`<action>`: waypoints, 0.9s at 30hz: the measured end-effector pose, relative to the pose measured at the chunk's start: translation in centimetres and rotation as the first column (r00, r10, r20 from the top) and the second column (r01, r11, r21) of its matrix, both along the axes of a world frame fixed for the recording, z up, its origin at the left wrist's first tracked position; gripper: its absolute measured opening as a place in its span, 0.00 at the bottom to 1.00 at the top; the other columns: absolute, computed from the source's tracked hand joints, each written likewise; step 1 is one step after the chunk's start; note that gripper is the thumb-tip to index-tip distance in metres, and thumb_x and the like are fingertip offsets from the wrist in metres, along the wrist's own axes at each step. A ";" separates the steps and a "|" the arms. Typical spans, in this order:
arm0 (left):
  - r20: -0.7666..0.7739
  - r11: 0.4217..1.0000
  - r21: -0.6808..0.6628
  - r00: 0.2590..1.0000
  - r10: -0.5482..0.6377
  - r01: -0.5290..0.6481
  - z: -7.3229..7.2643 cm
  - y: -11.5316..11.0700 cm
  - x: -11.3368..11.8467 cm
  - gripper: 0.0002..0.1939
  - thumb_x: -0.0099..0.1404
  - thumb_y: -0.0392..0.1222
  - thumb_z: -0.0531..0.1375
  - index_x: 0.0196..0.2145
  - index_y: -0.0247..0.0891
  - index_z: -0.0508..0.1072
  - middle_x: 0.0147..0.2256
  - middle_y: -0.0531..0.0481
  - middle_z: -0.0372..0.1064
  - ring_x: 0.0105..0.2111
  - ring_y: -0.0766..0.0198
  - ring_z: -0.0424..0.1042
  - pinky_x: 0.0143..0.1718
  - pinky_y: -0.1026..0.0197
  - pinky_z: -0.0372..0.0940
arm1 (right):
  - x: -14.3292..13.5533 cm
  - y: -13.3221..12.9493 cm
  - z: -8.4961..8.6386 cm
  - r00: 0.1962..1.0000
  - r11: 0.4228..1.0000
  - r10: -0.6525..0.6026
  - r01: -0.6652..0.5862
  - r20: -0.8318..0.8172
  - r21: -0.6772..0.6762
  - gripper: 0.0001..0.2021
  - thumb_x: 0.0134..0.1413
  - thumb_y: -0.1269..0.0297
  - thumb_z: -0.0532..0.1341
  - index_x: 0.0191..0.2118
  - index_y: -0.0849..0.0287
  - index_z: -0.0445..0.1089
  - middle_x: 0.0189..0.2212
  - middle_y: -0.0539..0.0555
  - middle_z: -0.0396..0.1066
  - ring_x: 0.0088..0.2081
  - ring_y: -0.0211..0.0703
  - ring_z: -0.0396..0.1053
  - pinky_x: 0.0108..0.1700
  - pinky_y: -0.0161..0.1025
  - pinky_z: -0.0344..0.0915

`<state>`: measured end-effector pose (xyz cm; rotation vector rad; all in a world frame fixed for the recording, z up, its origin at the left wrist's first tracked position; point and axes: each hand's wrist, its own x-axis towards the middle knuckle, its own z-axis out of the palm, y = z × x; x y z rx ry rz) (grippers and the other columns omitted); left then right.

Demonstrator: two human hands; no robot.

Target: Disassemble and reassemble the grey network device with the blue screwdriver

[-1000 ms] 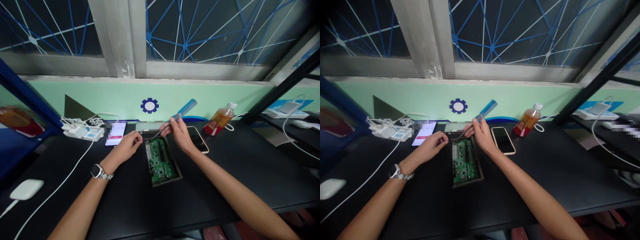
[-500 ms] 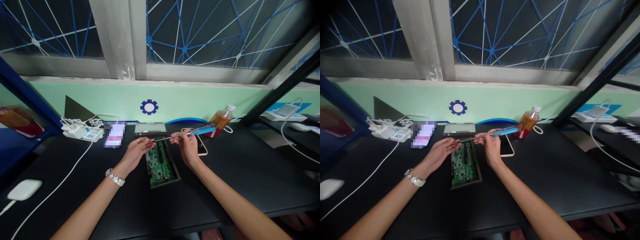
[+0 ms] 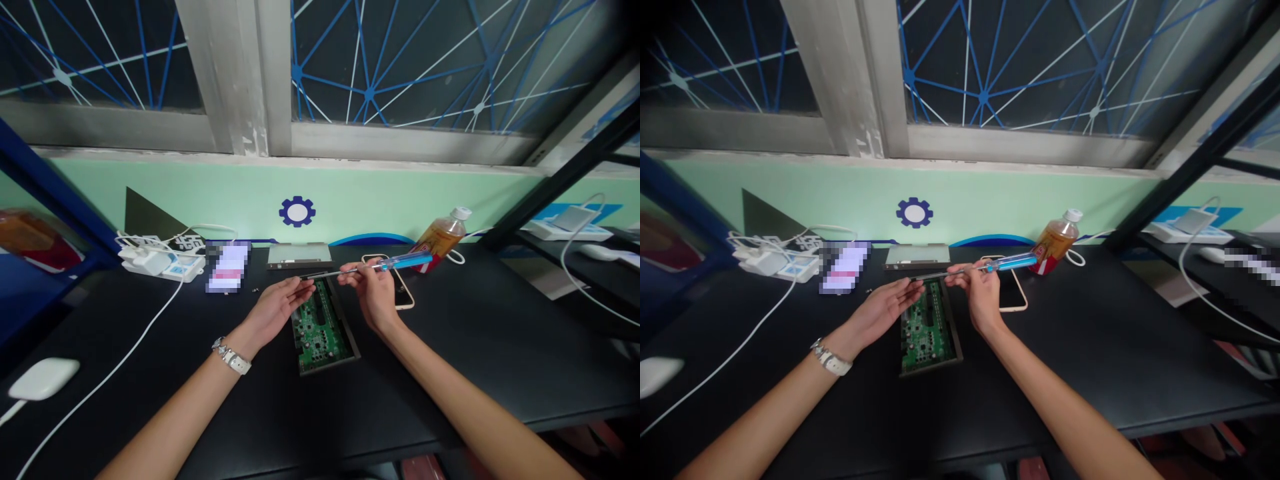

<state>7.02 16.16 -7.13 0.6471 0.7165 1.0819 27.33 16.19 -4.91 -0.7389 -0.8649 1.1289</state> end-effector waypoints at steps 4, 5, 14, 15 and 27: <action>0.021 1.000 -0.028 1.000 0.009 -0.009 -0.1 0.0 0.1 0.06 0.64 0.37 0.66 0.37 0.31 0.78 0.45 0.39 0.78 0.47 0.57 0.78 0.56 0.56 0.69 | 0.1 0.1 -0.1 1.000 0.999 0.000 -0.001 0.021 0.034 0.11 0.56 0.67 0.63 0.34 0.53 0.57 0.29 0.51 0.79 0.27 0.41 0.77 0.33 0.38 0.74; 0.023 0.999 -0.033 1.000 0.010 -0.009 -0.2 0.0 0.1 0.06 0.64 0.37 0.66 0.37 0.31 0.78 0.45 0.39 0.78 0.47 0.57 0.78 0.56 0.56 0.69 | 0.2 0.1 -0.2 1.000 0.999 0.005 -0.006 0.027 0.048 0.11 0.57 0.67 0.63 0.35 0.53 0.57 0.29 0.51 0.79 0.27 0.41 0.77 0.33 0.38 0.74; 0.024 0.997 -0.064 0.999 0.040 -0.038 0.0 0.0 0.2 0.04 0.65 0.36 0.65 0.36 0.31 0.79 0.44 0.39 0.78 0.45 0.59 0.78 0.56 0.57 0.70 | 0.6 -0.3 0.7 0.985 0.982 0.096 -0.118 0.146 0.149 0.14 0.58 0.60 0.66 0.37 0.53 0.57 0.35 0.52 0.79 0.32 0.43 0.78 0.40 0.44 0.75; 0.022 0.997 -0.067 0.998 0.052 -0.050 0.1 0.0 0.2 0.04 0.66 0.35 0.65 0.36 0.31 0.79 0.44 0.40 0.78 0.45 0.60 0.78 0.56 0.57 0.70 | 0.5 -0.4 0.8 0.985 0.982 0.089 -0.112 0.151 0.151 0.14 0.59 0.60 0.66 0.37 0.52 0.57 0.35 0.52 0.79 0.32 0.43 0.78 0.40 0.44 0.75; -0.011 0.992 -0.026 0.992 0.122 -0.122 0.3 -0.2 0.6 0.05 0.64 0.37 0.67 0.36 0.32 0.79 0.41 0.43 0.79 0.43 0.62 0.78 0.55 0.58 0.70 | 0.3 -0.5 1.2 0.973 0.974 0.130 -0.161 0.189 0.160 0.15 0.58 0.57 0.67 0.38 0.52 0.58 0.36 0.52 0.79 0.34 0.45 0.79 0.41 0.48 0.76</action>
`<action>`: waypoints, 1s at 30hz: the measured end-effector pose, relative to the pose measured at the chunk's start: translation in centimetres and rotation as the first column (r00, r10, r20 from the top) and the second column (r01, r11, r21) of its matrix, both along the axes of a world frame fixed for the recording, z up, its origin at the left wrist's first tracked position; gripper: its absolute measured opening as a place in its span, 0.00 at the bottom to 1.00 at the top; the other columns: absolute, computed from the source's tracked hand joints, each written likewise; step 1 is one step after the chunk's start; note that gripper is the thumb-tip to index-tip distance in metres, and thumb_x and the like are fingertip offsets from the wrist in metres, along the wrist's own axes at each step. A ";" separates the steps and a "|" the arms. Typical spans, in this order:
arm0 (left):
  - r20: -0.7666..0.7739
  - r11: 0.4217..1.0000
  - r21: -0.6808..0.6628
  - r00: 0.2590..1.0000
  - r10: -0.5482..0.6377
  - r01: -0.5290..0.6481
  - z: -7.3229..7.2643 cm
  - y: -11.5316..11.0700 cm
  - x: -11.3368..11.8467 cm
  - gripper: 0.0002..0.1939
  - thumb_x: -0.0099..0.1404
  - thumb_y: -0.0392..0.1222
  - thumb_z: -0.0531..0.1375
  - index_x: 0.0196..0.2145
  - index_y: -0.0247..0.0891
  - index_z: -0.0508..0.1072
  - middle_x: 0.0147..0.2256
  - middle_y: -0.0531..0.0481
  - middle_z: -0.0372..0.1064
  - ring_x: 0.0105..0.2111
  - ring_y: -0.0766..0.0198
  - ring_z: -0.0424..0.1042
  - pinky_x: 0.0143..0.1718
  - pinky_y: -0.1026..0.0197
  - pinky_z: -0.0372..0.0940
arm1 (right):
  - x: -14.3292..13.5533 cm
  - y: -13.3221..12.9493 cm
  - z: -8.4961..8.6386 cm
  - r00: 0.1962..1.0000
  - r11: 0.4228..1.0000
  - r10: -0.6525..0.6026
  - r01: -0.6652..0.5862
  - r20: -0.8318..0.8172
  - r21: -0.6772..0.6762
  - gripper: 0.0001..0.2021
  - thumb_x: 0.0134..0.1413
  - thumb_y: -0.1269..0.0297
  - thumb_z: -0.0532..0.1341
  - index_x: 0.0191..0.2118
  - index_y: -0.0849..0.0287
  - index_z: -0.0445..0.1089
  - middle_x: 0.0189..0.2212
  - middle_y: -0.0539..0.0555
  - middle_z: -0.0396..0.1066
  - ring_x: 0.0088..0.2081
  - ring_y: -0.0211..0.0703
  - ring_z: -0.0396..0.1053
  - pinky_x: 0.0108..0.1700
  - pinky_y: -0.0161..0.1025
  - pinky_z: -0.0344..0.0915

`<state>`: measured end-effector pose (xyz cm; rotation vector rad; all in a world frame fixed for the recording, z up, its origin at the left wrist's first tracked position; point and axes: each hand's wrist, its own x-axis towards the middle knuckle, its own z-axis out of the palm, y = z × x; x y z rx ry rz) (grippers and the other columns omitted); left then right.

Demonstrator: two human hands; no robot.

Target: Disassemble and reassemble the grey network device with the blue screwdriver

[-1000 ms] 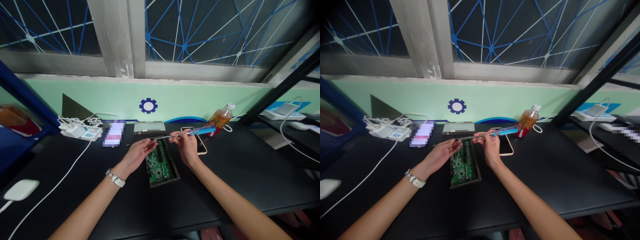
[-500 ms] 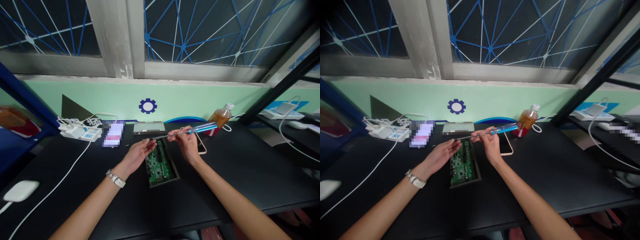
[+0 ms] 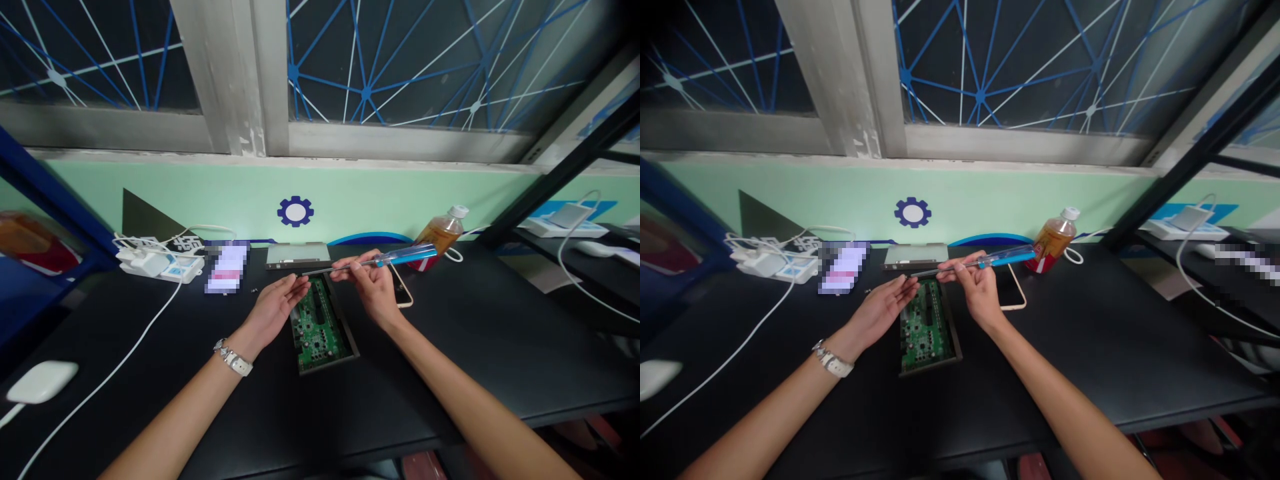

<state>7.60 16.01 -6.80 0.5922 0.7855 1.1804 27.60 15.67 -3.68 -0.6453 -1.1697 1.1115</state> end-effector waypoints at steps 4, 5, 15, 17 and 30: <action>-0.002 1.000 -0.003 1.000 -0.013 0.013 -0.1 0.1 -0.2 0.05 0.64 0.37 0.67 0.36 0.32 0.79 0.41 0.43 0.79 0.42 0.62 0.78 0.54 0.59 0.71 | 0.3 0.1 0.3 0.999 0.999 0.034 -0.034 0.015 0.002 0.15 0.58 0.56 0.67 0.38 0.52 0.59 0.37 0.52 0.79 0.34 0.44 0.79 0.41 0.47 0.76; -0.003 1.000 0.002 1.000 -0.016 0.016 -0.1 0.1 -0.2 0.05 0.64 0.37 0.67 0.36 0.32 0.79 0.42 0.43 0.79 0.42 0.62 0.78 0.54 0.59 0.70 | 0.3 0.1 0.4 0.999 0.999 0.038 -0.038 0.018 0.002 0.14 0.58 0.56 0.67 0.38 0.52 0.59 0.37 0.52 0.80 0.34 0.44 0.79 0.41 0.47 0.76; 0.089 0.999 -0.042 0.996 -0.008 0.012 0.5 0.3 0.3 0.03 0.65 0.37 0.65 0.36 0.34 0.77 0.41 0.45 0.78 0.42 0.64 0.78 0.53 0.60 0.71 | -1.2 1.7 3.3 0.987 0.995 -0.007 -0.010 0.161 0.103 0.14 0.64 0.49 0.59 0.38 0.55 0.63 0.35 0.54 0.78 0.30 0.42 0.77 0.37 0.45 0.76; 0.055 1.000 -0.018 0.998 -0.012 0.013 0.4 0.3 0.5 0.05 0.65 0.38 0.65 0.37 0.35 0.76 0.41 0.44 0.78 0.42 0.62 0.77 0.52 0.59 0.70 | -1.4 2.2 4.0 0.971 0.991 -0.004 -0.029 0.239 0.133 0.15 0.65 0.48 0.57 0.38 0.55 0.64 0.33 0.54 0.77 0.30 0.41 0.76 0.36 0.43 0.76; -0.759 0.665 0.650 0.345 0.552 0.368 -0.2 1.2 -2.2 0.11 0.72 0.39 0.53 0.49 0.42 0.71 0.50 0.43 0.70 0.55 0.53 0.67 0.58 0.51 0.60 | -0.4 5.8 3.3 0.684 0.954 -0.220 0.002 0.696 0.300 0.20 0.69 0.49 0.52 0.30 0.55 0.67 0.19 0.48 0.73 0.20 0.40 0.71 0.29 0.39 0.66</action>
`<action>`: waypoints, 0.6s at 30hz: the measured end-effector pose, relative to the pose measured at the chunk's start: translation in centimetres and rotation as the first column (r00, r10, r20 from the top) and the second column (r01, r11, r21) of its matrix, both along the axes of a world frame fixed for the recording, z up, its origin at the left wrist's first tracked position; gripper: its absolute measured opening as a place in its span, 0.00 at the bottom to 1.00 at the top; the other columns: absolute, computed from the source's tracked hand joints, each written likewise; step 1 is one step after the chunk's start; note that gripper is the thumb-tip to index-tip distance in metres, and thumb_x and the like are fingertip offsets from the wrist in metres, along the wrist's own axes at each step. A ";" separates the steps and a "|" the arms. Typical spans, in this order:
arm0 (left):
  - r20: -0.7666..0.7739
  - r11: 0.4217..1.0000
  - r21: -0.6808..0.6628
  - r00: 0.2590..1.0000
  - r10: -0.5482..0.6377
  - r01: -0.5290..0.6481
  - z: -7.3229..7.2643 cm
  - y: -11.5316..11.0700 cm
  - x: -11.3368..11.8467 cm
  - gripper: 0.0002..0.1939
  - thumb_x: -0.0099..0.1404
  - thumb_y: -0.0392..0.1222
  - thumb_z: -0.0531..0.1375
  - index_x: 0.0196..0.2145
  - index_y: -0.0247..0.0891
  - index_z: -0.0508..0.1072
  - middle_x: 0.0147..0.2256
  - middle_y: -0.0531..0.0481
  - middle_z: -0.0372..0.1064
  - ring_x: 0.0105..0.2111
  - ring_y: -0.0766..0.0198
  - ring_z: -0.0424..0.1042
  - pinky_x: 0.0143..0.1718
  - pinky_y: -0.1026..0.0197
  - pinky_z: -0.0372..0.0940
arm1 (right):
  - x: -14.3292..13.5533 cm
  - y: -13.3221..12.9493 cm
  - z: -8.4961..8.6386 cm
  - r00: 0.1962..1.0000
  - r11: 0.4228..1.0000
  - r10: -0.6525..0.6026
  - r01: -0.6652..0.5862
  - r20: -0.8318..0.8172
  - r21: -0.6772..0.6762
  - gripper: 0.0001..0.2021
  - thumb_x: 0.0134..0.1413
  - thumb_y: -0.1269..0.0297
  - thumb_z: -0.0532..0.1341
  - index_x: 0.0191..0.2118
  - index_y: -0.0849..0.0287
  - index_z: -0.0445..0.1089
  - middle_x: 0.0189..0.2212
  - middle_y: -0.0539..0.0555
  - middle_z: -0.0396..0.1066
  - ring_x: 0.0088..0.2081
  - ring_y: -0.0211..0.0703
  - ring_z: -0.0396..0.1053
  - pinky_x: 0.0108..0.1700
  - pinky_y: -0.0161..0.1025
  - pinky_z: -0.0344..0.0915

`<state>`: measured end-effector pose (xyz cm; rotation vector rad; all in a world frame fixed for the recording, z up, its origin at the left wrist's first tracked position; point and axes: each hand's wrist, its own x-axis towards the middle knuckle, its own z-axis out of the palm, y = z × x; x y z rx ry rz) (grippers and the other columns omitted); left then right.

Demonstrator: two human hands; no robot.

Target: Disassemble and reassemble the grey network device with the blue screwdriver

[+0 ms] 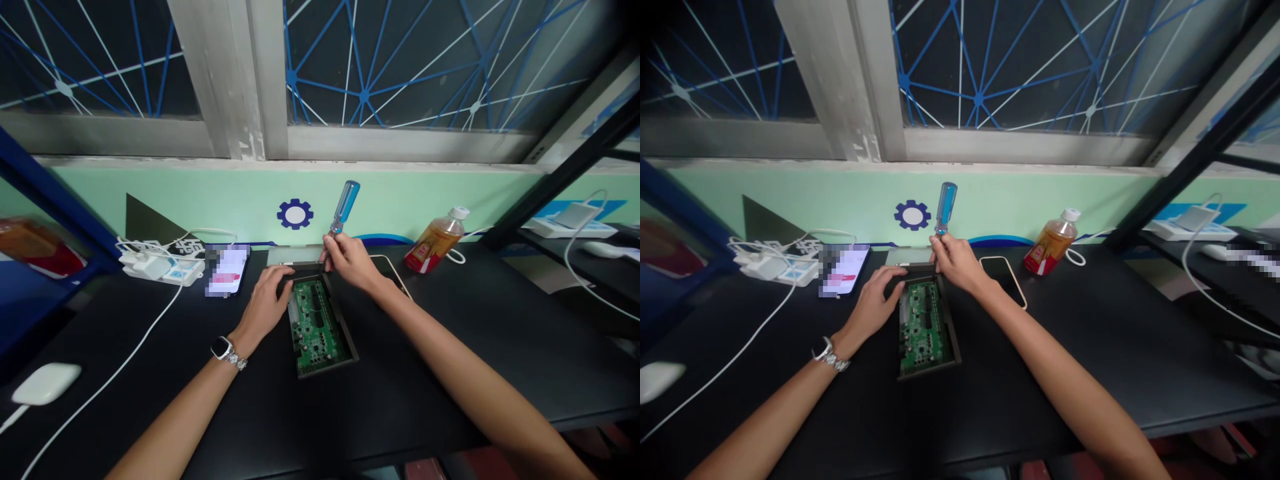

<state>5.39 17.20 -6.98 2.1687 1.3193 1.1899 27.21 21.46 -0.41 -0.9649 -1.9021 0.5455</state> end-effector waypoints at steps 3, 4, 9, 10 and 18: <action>-0.052 0.999 -0.011 0.998 -0.044 0.043 -0.7 0.3 -0.1 0.13 0.72 0.37 0.51 0.51 0.41 0.71 0.51 0.44 0.70 0.55 0.54 0.67 0.59 0.50 0.60 | -0.1 0.2 -0.2 1.000 1.000 0.019 -0.019 0.007 -0.003 0.21 0.69 0.48 0.51 0.30 0.55 0.67 0.19 0.48 0.73 0.20 0.40 0.71 0.30 0.38 0.66; -0.061 0.998 -0.013 0.996 -0.059 0.059 -0.9 0.4 -0.1 0.14 0.72 0.36 0.51 0.51 0.41 0.71 0.51 0.44 0.70 0.55 0.54 0.67 0.58 0.50 0.60 | -0.1 0.3 -0.2 1.000 1.000 0.025 -0.025 0.011 -0.006 0.21 0.69 0.48 0.51 0.30 0.55 0.67 0.19 0.48 0.73 0.20 0.40 0.71 0.29 0.38 0.65; -0.081 0.997 0.001 0.994 -0.077 0.077 -1.5 0.4 0.0 0.16 0.72 0.33 0.50 0.52 0.42 0.71 0.50 0.46 0.71 0.53 0.55 0.68 0.57 0.50 0.62 | -0.2 0.4 -0.3 0.996 0.999 0.033 -0.032 0.084 -0.009 0.20 0.70 0.49 0.51 0.30 0.56 0.66 0.21 0.48 0.73 0.20 0.39 0.70 0.30 0.37 0.65; -0.083 0.997 0.004 0.994 -0.075 0.075 -1.6 0.5 0.0 0.15 0.72 0.33 0.50 0.52 0.42 0.71 0.50 0.46 0.71 0.53 0.55 0.69 0.56 0.50 0.62 | -0.2 0.4 -0.3 0.995 1.000 0.031 -0.031 0.096 -0.007 0.20 0.70 0.50 0.51 0.30 0.56 0.65 0.21 0.49 0.73 0.20 0.39 0.70 0.31 0.37 0.65; -0.101 0.998 0.005 0.993 -0.068 0.069 -1.6 0.5 0.0 0.13 0.72 0.35 0.53 0.51 0.42 0.71 0.49 0.46 0.72 0.51 0.54 0.70 0.55 0.49 0.64 | -0.4 0.2 -0.2 0.992 0.998 0.048 -0.043 0.114 -0.044 0.21 0.69 0.48 0.50 0.30 0.57 0.64 0.22 0.50 0.73 0.21 0.38 0.71 0.30 0.36 0.65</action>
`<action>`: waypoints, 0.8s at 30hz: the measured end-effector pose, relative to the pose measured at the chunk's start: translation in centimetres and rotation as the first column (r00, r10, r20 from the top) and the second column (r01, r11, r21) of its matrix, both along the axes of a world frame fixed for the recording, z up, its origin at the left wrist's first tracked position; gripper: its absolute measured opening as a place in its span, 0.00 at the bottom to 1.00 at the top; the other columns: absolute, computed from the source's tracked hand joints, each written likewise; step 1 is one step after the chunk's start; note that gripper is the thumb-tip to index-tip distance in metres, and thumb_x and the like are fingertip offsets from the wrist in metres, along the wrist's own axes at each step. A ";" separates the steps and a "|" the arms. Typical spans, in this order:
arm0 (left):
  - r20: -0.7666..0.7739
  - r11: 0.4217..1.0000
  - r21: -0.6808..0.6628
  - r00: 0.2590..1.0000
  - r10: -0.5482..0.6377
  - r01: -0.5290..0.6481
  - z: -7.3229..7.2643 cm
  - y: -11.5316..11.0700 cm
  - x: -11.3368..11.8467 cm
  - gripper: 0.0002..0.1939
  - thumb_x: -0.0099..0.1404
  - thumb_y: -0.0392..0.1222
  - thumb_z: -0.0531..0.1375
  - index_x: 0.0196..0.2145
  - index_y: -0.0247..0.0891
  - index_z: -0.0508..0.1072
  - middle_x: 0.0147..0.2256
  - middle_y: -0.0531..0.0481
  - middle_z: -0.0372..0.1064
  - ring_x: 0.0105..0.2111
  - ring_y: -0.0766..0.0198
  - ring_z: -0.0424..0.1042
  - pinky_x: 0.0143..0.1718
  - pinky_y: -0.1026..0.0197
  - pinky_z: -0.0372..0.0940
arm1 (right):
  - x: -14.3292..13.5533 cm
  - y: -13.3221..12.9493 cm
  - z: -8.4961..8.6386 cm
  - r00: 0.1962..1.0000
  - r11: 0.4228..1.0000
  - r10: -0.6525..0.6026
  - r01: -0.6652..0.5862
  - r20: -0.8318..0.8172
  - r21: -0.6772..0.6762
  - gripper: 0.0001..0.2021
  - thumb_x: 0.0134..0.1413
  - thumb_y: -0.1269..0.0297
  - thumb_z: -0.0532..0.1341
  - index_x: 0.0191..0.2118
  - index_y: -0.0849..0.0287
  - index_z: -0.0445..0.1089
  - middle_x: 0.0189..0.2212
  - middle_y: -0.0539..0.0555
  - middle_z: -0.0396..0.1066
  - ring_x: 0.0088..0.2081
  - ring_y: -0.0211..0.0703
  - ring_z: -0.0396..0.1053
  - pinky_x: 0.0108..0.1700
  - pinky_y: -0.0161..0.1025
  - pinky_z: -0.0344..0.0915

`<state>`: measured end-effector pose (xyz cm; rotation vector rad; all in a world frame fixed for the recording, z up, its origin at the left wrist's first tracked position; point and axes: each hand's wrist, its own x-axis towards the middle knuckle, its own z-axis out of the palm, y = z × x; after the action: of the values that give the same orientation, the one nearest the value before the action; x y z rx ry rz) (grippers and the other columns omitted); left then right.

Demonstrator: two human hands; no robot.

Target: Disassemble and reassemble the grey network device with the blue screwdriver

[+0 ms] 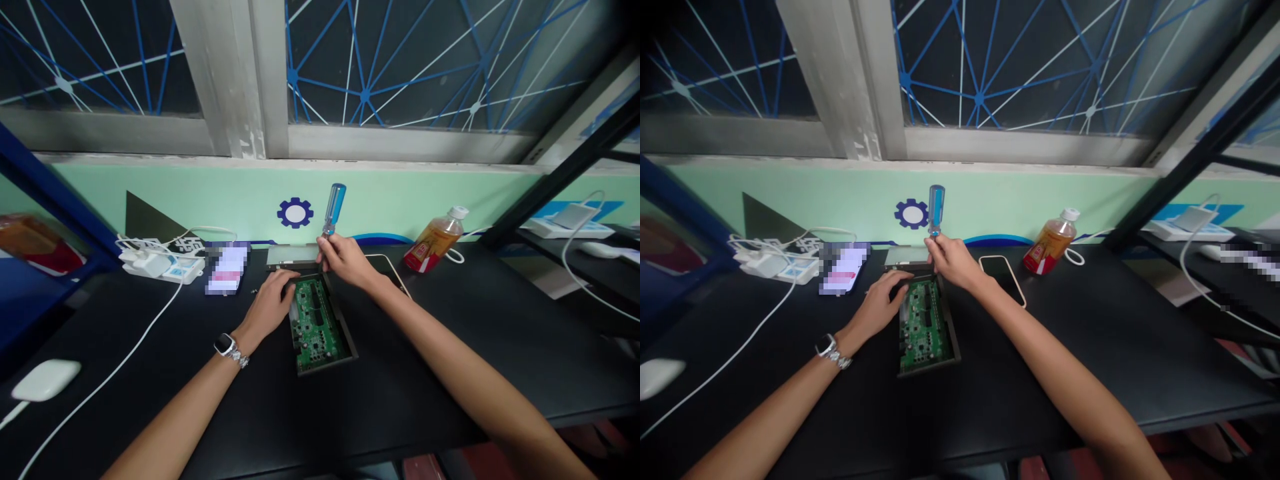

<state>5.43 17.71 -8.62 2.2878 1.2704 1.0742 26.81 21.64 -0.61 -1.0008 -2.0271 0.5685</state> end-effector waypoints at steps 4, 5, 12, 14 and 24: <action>0.007 0.999 0.033 1.000 0.013 -0.013 0.6 0.0 0.6 0.12 0.70 0.36 0.56 0.50 0.41 0.71 0.48 0.45 0.72 0.52 0.52 0.70 0.54 0.47 0.64 | 0.1 0.1 0.1 0.999 0.999 0.033 -0.034 -0.015 -0.041 0.21 0.68 0.48 0.52 0.30 0.58 0.66 0.20 0.50 0.72 0.21 0.38 0.72 0.30 0.36 0.67; 0.016 0.999 0.045 1.000 0.014 -0.015 0.9 0.1 0.9 0.12 0.70 0.36 0.56 0.49 0.41 0.71 0.48 0.44 0.72 0.51 0.52 0.70 0.53 0.47 0.65 | 0.2 0.1 0.2 0.999 0.997 0.048 -0.049 -0.019 -0.061 0.21 0.68 0.48 0.52 0.30 0.58 0.67 0.20 0.50 0.72 0.21 0.38 0.72 0.30 0.36 0.68; 0.138 1.000 -0.001 0.990 -0.031 0.031 2.4 2.1 4.4 0.09 0.63 0.38 0.64 0.42 0.41 0.73 0.42 0.46 0.76 0.45 0.54 0.75 0.48 0.51 0.68 | 1.2 0.4 0.8 0.998 0.982 0.067 -0.067 -0.002 -0.178 0.21 0.65 0.46 0.56 0.29 0.59 0.69 0.23 0.52 0.75 0.22 0.38 0.72 0.27 0.35 0.67; 0.215 0.997 -0.066 0.976 -0.026 0.041 2.2 2.8 5.2 0.07 0.62 0.40 0.66 0.39 0.41 0.73 0.39 0.47 0.77 0.41 0.55 0.76 0.44 0.54 0.70 | 1.4 0.4 1.0 0.998 0.988 0.049 -0.044 0.032 -0.150 0.21 0.65 0.48 0.56 0.28 0.59 0.70 0.20 0.50 0.73 0.21 0.38 0.71 0.29 0.35 0.66; 0.319 0.992 -0.121 0.946 0.064 -0.026 0.4 3.0 5.9 0.04 0.63 0.42 0.66 0.35 0.41 0.79 0.35 0.49 0.80 0.37 0.56 0.79 0.41 0.57 0.70 | 0.6 0.2 0.4 0.989 0.995 -0.094 0.098 0.113 -0.030 0.23 0.65 0.50 0.58 0.24 0.60 0.70 0.17 0.50 0.69 0.23 0.36 0.67 0.28 0.35 0.59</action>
<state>11.33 20.74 -8.18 1.9097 1.2200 1.2919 27.37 21.89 -0.18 -1.1682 -2.0587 0.5088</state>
